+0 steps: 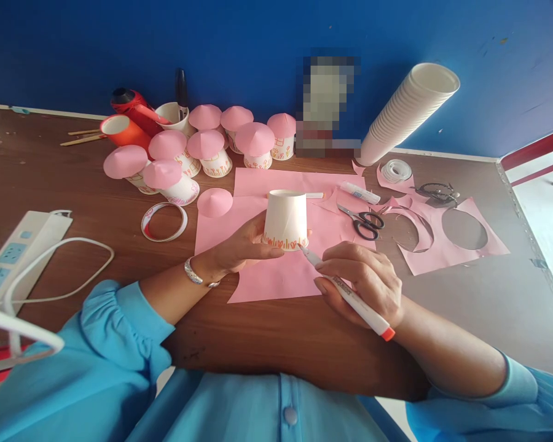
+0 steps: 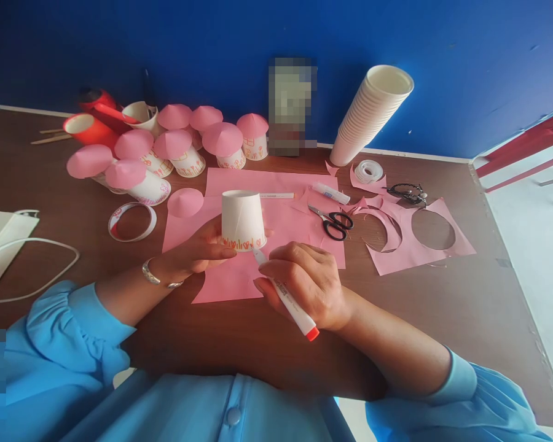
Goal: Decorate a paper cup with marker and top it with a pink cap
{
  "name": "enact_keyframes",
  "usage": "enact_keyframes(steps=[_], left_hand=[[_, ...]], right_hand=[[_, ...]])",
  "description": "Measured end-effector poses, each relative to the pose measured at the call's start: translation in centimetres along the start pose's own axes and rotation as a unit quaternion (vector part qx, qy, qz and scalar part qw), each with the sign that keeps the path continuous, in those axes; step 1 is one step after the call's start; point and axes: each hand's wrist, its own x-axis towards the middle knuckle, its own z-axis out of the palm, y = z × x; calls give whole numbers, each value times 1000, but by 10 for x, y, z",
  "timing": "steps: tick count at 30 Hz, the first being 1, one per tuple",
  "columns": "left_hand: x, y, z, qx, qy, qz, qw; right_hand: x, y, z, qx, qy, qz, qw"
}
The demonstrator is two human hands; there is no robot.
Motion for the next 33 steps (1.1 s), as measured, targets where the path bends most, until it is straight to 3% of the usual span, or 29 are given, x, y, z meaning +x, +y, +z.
enact_keyframes(steps=[27,33], left_hand=[[-3,4,2,8,4,-4,1000],[-4,10,7,21,29,-34,999]], right_hand=[[0,0,0,-2,-7,12,1000],[0,-1,-1,1,-16,19,1000]])
